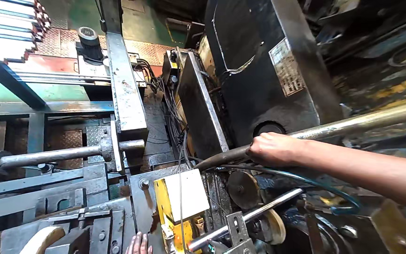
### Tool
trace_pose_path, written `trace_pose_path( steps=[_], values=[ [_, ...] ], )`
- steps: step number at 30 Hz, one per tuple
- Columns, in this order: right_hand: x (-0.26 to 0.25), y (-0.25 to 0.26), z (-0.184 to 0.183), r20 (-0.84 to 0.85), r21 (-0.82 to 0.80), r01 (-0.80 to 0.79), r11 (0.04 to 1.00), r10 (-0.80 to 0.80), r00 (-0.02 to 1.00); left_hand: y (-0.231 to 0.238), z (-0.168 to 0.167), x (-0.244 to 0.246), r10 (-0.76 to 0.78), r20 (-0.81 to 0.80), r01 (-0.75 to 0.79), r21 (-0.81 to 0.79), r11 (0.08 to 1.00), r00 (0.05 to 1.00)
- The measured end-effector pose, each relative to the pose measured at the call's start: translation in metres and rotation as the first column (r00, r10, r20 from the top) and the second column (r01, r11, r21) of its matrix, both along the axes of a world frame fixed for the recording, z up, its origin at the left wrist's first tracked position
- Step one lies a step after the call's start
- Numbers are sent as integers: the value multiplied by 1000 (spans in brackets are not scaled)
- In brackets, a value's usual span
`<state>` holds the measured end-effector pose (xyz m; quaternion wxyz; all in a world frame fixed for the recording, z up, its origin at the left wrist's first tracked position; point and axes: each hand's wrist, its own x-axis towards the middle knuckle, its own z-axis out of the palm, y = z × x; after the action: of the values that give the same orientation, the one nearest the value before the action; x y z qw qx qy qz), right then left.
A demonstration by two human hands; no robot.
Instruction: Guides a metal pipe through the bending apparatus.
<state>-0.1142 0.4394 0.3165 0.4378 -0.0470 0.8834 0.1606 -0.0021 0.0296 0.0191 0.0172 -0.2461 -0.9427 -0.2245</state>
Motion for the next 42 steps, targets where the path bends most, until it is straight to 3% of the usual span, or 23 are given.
trace_pose_path(
  steps=[4,12,21,25,29,33,36,38,40,42],
  values=[
    [2,-5,-1,-29,-16,-6,1000,6,1000,0,4,-1,-7,26,7,4,1000,1000],
    [-31,-39,-17,126,8,21,1000,-22,992,-1,3,0,-5,21,5,6,1000,1000],
    [-83,-119,-76,278,108,12,994,-42,960,0,1,1,-2,1,2,42,999,1000],
    [-55,-55,-33,230,-17,-101,995,102,968,0,6,0,4,35,-5,52,999,999],
    [35,51,2,118,33,-125,992,120,986,1,11,-3,-9,49,6,51,999,999],
    [115,83,-19,-44,73,-18,997,21,999,0,12,-2,-13,42,11,60,998,999],
    [148,100,-39,-178,25,285,958,-276,945,0,11,-7,-23,42,20,58,998,999],
    [146,100,-45,-117,97,448,888,-437,892,-1,6,-2,-21,18,20,34,999,1000],
    [145,104,-44,-103,129,464,876,-454,885,-1,4,-2,-27,8,27,24,999,1000],
    [142,102,-28,-231,61,322,945,-301,925,-1,3,-4,-31,3,31,26,999,1000]
  ],
)
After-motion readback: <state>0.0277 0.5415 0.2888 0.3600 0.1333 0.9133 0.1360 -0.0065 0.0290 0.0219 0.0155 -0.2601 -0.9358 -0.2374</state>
